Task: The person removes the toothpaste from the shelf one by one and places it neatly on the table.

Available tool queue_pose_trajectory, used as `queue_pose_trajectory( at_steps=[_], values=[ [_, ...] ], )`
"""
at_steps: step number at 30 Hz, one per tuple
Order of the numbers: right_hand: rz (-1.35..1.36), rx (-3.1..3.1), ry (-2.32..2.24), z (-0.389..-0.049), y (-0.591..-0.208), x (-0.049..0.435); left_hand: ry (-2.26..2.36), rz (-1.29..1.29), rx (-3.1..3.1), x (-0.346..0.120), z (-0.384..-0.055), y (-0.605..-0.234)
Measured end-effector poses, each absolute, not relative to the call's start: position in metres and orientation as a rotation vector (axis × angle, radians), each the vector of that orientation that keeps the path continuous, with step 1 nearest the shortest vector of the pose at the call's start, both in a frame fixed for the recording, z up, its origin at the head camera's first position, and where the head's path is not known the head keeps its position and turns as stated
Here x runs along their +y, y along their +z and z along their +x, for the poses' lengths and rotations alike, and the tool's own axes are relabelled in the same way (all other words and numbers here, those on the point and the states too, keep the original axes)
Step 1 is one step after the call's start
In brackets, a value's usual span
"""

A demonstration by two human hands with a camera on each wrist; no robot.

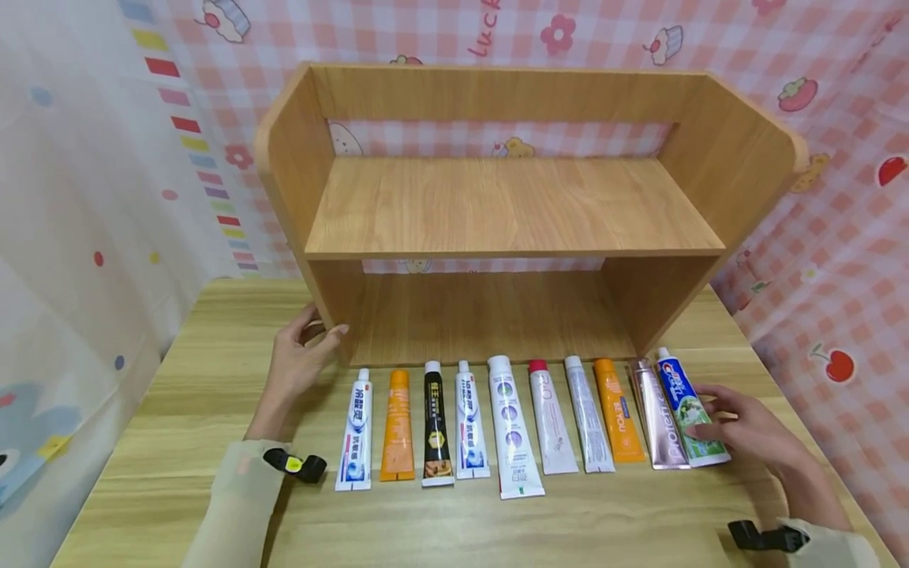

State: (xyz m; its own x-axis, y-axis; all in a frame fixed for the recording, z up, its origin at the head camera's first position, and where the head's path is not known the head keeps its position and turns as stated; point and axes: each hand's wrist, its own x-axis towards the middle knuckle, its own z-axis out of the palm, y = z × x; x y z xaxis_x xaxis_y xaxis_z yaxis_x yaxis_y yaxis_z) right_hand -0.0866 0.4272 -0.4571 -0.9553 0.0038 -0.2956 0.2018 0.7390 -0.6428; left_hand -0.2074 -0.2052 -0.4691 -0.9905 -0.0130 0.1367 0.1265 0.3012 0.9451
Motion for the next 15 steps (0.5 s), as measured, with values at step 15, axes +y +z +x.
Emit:
queue_pose_trajectory(
  at_steps=[15],
  values=[
    [0.147, 2.751, -0.783, -0.0912, -0.4505, 0.4226, -1.667, -0.044, -2.472, -0.2096, -0.2027, -0.4618]
  ],
)
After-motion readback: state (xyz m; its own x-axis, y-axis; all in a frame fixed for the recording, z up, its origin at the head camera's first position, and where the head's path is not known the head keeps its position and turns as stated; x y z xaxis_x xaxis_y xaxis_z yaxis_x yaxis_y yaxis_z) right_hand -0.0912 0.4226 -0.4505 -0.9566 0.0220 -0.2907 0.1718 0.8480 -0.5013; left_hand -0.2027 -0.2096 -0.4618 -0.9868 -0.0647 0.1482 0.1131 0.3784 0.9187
